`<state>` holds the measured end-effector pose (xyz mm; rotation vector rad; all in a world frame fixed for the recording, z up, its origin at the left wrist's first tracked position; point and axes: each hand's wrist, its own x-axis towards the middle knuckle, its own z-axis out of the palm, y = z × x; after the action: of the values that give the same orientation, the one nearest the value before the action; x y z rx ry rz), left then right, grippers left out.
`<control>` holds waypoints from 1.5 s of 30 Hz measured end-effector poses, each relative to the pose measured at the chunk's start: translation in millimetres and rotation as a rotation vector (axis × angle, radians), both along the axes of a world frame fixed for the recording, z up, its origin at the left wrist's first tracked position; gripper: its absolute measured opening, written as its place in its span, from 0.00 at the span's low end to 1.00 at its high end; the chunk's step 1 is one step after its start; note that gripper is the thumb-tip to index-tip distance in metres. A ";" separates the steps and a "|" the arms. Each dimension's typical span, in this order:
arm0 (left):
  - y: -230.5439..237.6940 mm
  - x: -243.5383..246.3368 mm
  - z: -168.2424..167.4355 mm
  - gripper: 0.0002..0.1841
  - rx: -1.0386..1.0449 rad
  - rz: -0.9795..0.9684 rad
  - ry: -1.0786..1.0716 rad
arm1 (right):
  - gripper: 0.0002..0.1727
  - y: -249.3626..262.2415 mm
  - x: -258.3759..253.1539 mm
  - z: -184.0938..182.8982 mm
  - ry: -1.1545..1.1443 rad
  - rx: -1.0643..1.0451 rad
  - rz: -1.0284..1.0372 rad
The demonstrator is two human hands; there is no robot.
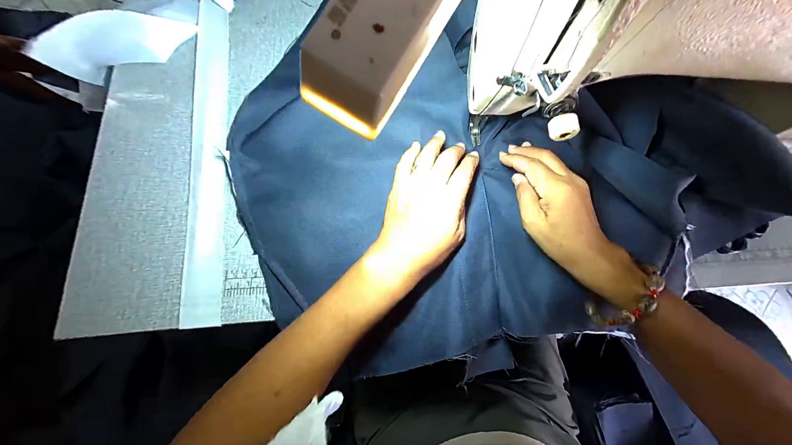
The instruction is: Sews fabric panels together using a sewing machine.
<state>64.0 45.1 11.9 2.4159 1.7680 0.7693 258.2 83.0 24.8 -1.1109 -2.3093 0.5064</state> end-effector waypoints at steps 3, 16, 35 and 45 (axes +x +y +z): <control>-9.8 6.7 -8.4 0.25 -0.211 0.055 -0.014 | 0.22 -1.8 -3.1 -13.2 -0.065 -0.045 0.008; -9.3 5.6 -14.5 0.26 -0.188 0.049 0.003 | 0.20 3.7 0.2 -32.4 -0.041 0.156 0.145; -12.6 -14.1 -13.7 0.29 -0.212 0.030 -0.013 | 0.22 2.8 10.4 -32.1 0.006 0.176 0.220; -6.8 -16.4 -11.4 0.27 -0.222 0.024 -0.035 | 0.22 8.0 10.2 -33.3 0.017 0.184 0.215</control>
<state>47.6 38.4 0.4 2.2291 1.7686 0.5784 268.4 91.0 -8.5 -0.7738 -2.4186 0.3704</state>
